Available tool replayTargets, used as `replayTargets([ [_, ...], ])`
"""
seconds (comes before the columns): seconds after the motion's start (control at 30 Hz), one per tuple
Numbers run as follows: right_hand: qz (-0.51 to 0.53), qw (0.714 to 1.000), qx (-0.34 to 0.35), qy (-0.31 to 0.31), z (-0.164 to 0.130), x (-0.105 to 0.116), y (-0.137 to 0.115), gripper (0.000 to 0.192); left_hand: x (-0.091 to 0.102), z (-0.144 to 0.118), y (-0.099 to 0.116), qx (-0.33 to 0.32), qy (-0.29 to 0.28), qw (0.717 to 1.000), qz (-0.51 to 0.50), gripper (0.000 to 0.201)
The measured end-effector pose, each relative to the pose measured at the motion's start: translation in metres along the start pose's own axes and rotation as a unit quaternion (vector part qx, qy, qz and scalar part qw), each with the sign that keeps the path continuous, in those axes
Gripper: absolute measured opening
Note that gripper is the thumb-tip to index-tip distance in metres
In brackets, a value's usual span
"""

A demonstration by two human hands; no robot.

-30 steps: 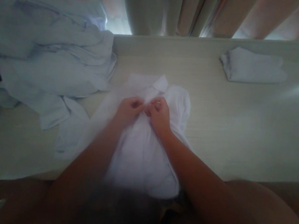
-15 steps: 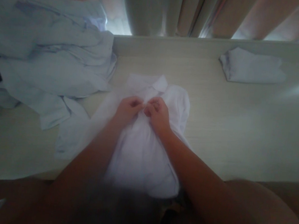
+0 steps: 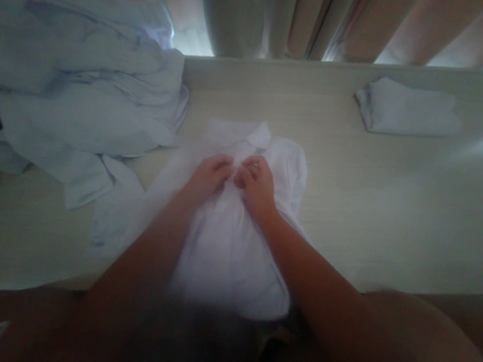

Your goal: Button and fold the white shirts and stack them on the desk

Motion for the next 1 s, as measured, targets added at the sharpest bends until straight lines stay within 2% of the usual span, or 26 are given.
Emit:
replayTargets([
  [0.2,-0.094,0.994,0.038,0.051,0.0019,0.0023,0.0054,0.018,-0.001,0.0,-0.0021,0.033,-0.008,0.998,-0.056,0.016],
  [0.47,-0.11,0.993,0.035,0.035,0.0006,0.0022,0.0043,0.019,-0.0011,0.001,-0.0049,0.049,-0.001,0.994,-0.093,0.013],
  [0.67,-0.108,0.992,0.046,0.052,-0.0008,0.0021,0.0026,0.02,-0.0019,-0.0013,0.0014,0.047,0.023,0.998,-0.032,0.013],
  [0.8,-0.101,0.992,0.051,0.06,-0.0011,0.0013,0.0025,0.021,-0.0017,0.0009,-0.0005,0.024,0.041,0.999,-0.014,0.013],
  [1.0,-0.096,0.992,0.047,0.069,-0.002,0.0018,0.0019,0.023,-0.0015,0.002,-0.0044,0.025,0.023,0.999,-0.004,0.015],
])
Point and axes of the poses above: each hand's wrist, its own z-axis towards the middle knuckle, its own x-axis out of the back of the hand, y = z × x, the point moved 2 cm from there along z, towards the middle knuckle, and after that the axes turned 7 degrees about -z, right-handed, at the moved point
